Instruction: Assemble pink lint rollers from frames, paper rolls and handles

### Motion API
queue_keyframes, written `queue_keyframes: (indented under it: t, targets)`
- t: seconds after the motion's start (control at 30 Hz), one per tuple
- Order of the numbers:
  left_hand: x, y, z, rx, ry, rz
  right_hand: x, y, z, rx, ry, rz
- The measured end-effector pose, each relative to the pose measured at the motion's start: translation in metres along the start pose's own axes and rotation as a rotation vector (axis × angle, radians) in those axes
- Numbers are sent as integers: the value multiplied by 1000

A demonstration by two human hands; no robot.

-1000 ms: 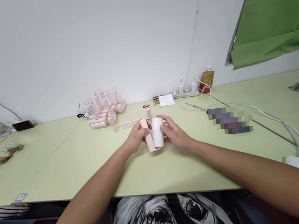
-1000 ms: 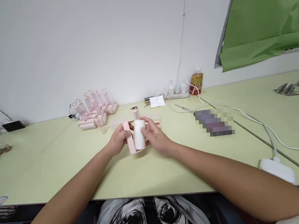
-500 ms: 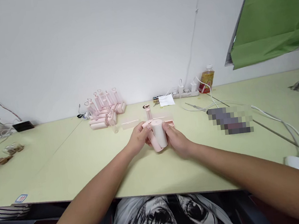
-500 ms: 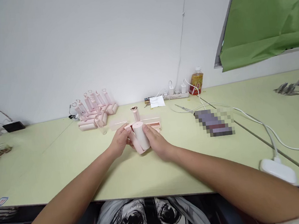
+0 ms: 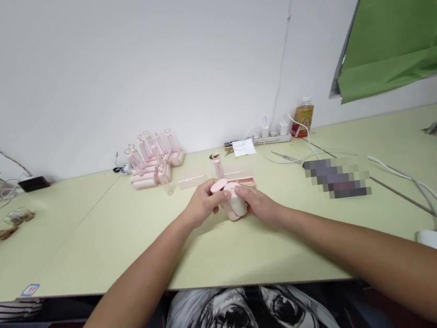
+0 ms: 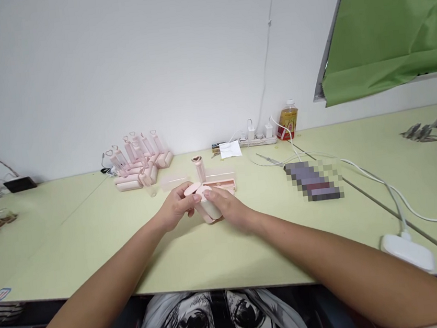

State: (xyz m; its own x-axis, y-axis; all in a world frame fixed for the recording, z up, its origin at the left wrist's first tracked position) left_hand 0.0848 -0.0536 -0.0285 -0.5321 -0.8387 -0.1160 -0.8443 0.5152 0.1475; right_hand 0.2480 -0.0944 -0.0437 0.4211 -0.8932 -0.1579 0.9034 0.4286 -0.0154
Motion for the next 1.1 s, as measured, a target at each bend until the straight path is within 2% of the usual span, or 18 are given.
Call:
queue_keyframes:
  t: [0.13, 0.3, 0.4, 0.67, 1.1]
  targets:
    - [4, 5, -9, -43, 17, 87, -2, 9, 1, 372, 58, -20]
    - [6, 7, -10, -27, 102, 230, -1, 18, 8, 741, -36, -8]
    - [4, 7, -2, -47, 148, 248, 2, 20, 12, 858, -103, 14]
    - [-1, 6, 15, -66, 263, 230, 1, 25, 7, 990, -144, -7]
    - [1, 1, 5, -25, 202, 177, 0, 20, 11, 964, -119, 43]
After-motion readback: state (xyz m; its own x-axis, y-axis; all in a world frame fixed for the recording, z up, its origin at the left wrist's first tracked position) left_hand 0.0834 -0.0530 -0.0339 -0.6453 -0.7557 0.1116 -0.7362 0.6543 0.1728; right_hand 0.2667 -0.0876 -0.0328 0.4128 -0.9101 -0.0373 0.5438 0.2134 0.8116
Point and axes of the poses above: each hand's wrist, its own x-axis away from the middle knuckle, its own y-axis out of the back of the hand, z = x × y, the point moved 1 cm from there along -x, towards the middle knuckle, and after that the axes turned 1 degree about -x, right-handed, at the moved point
